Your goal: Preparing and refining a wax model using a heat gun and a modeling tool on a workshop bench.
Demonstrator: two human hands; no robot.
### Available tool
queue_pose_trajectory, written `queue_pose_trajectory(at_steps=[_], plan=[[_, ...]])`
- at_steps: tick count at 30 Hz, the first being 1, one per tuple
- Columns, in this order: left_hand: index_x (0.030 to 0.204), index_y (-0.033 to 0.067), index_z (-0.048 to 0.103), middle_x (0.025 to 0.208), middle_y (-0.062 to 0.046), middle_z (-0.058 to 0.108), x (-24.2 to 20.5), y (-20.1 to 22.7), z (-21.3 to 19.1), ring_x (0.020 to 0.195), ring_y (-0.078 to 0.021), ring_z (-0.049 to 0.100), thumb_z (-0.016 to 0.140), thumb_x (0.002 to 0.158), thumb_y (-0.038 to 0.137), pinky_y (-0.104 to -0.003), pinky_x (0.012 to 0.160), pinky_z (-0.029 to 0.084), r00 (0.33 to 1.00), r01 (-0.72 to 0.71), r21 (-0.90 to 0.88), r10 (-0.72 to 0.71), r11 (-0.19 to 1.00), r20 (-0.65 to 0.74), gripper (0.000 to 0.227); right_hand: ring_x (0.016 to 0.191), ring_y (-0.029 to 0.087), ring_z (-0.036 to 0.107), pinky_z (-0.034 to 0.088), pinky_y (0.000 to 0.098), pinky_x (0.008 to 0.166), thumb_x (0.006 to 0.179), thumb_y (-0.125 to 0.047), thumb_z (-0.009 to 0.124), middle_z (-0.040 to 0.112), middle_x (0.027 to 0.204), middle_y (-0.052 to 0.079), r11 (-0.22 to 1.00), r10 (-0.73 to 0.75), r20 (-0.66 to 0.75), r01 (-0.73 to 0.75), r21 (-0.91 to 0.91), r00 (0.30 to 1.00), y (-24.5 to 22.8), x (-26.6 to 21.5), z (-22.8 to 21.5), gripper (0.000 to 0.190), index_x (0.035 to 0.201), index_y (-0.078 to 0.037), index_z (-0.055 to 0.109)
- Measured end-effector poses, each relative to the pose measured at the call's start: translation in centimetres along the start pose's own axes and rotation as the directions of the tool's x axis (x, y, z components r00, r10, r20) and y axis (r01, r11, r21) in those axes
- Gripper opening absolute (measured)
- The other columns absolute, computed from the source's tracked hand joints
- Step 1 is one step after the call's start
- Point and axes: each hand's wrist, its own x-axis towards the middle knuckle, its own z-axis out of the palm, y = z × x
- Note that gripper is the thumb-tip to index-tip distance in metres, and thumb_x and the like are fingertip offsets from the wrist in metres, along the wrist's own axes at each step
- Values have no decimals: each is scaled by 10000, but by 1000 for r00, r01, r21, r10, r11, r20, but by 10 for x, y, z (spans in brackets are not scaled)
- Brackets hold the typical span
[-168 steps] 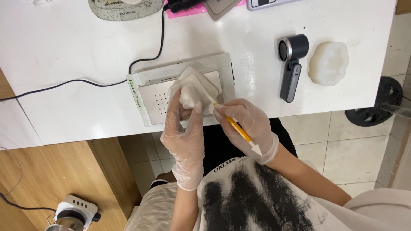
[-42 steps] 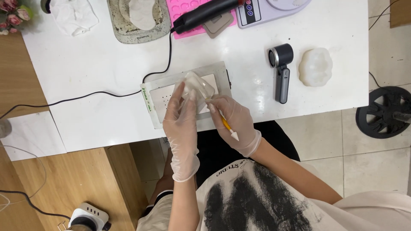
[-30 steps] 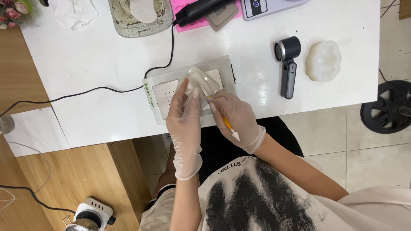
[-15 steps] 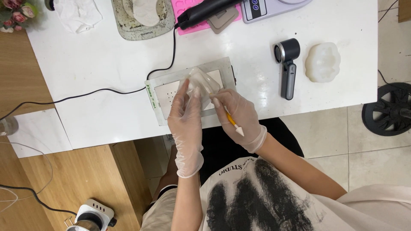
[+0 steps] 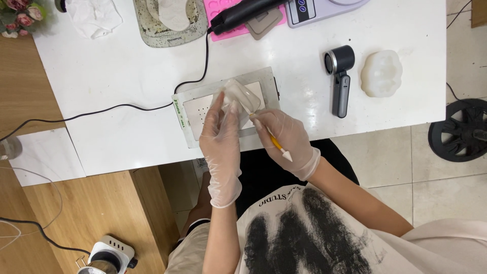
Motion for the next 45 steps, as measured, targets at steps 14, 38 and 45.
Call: queue_pose_trajectory(at_steps=[14, 38, 45], plan=[[1414, 78, 606, 1296, -122, 700, 2, -2, 2, 1174, -163, 648, 669, 968, 250, -289, 998, 520, 1000, -13, -6, 13, 1000, -3, 483, 836, 286, 711, 558, 361, 700, 1021, -1, 613, 692, 1039, 139, 999, 24, -12, -24, 38, 1000, -3, 2, -9, 140, 1155, -40, 603], [1417, 50, 602, 1312, -130, 687, 2, -5, 3, 1172, -161, 638, 655, 988, 235, -286, 996, 520, 997, -72, -47, 71, 996, -9, 470, 789, 290, 667, 526, 386, 681, 1018, -43, 586, 641, 1008, 138, 1000, 5, 39, -6, 28, 999, 4, 11, 0, 154, 1167, -32, 550], [1417, 53, 605, 1290, -132, 692, 2, -6, 4, 1161, -156, 636, 663, 982, 246, -281, 990, 520, 998, -65, -46, 65, 997, -9, 480, 777, 300, 675, 527, 390, 685, 1041, -56, 579, 642, 970, 127, 989, 113, 38, -116, 88, 993, 2, 16, -2, 127, 1167, -63, 585]])
